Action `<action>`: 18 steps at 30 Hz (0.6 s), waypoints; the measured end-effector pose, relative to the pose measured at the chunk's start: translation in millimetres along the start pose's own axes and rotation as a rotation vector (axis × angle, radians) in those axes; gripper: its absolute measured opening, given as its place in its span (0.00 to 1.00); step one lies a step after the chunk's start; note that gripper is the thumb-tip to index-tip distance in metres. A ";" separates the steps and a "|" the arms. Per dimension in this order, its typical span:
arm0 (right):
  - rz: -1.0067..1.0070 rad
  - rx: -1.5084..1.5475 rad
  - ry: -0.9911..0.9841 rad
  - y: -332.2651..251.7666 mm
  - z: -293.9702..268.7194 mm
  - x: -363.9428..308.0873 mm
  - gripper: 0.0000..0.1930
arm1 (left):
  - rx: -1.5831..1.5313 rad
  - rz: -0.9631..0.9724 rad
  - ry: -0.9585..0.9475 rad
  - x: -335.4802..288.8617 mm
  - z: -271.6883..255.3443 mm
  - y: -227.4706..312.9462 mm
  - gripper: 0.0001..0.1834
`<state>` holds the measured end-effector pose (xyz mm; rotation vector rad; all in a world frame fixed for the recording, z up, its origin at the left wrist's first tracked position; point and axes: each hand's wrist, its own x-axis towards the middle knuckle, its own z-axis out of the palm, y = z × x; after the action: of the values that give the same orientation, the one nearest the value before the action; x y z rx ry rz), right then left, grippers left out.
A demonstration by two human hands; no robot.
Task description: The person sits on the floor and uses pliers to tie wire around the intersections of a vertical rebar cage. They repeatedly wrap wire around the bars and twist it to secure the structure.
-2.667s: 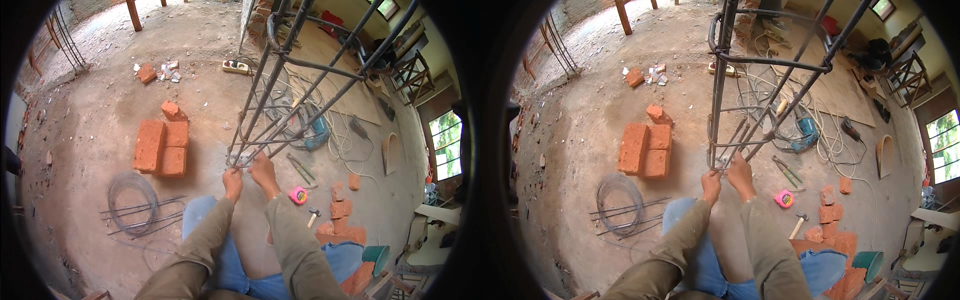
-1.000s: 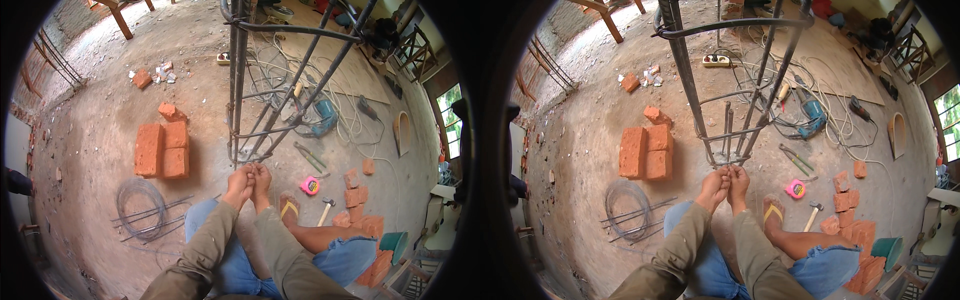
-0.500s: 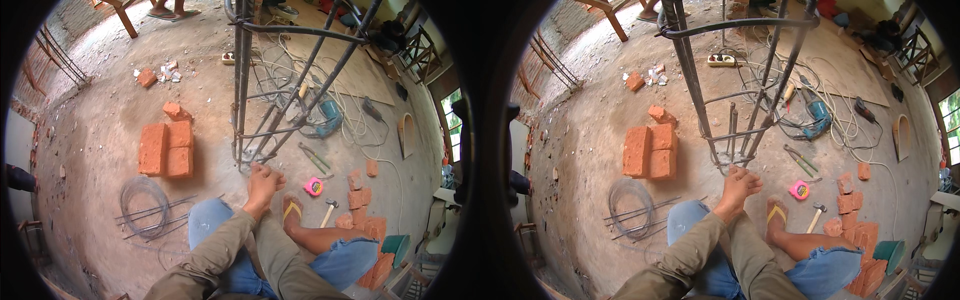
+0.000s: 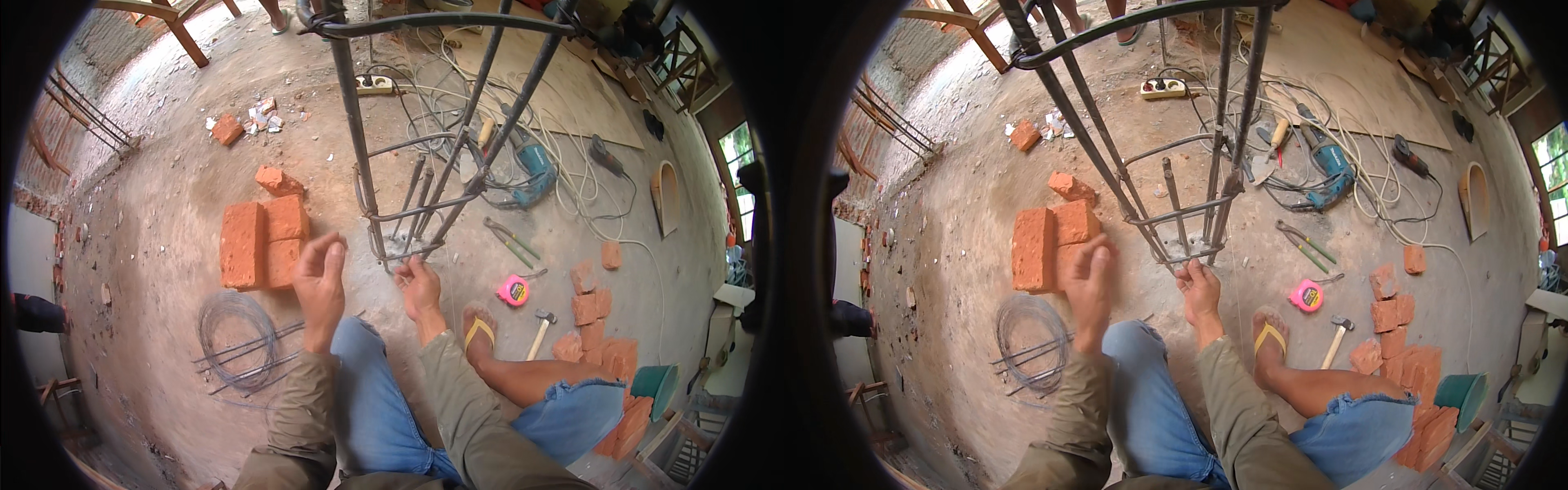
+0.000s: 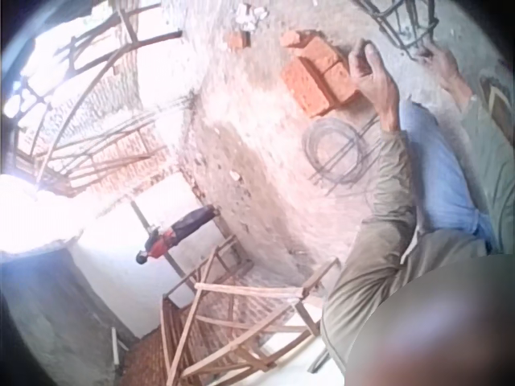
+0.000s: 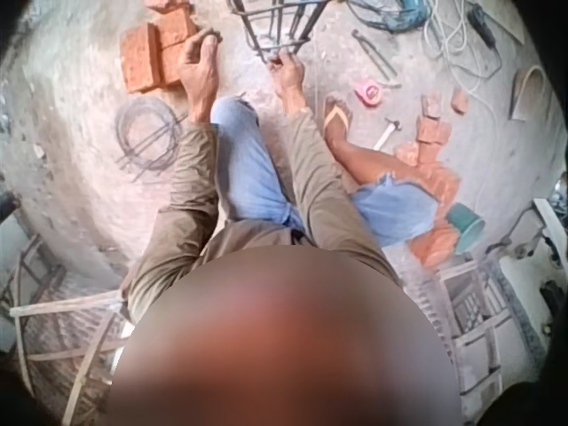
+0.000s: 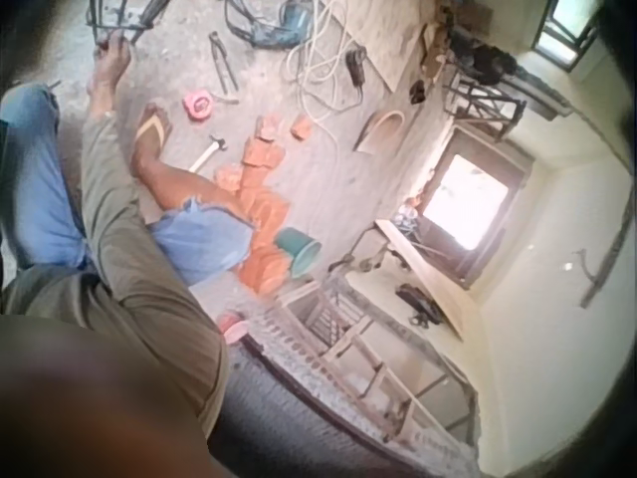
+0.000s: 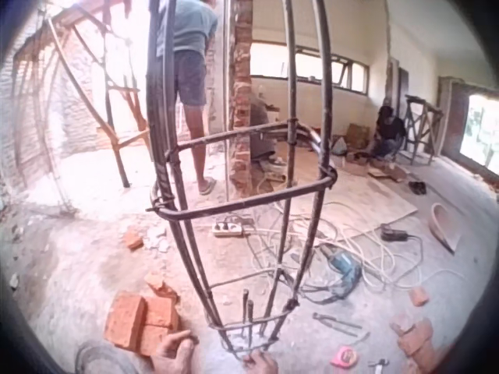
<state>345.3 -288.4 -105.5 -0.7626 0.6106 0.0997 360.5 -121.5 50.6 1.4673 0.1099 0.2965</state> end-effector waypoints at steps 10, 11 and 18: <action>0.382 -0.407 -0.012 52.2 -33.8 27.6 0.27 | 0.057 0.685 -0.237 104.2 54.8 166.8 0.47; 0.426 -0.267 0.001 57.9 -31.0 35.0 0.27 | 0.054 0.714 -0.308 103.8 59.3 176.7 0.42; 0.561 0.208 0.276 88.5 -5.5 67.4 0.19 | 0.205 0.477 -0.171 110.6 77.4 197.9 0.22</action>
<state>371.7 -236.6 -200.5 -0.3882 1.0705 0.4448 460.3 -152.0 266.3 1.7068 -0.3629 0.5557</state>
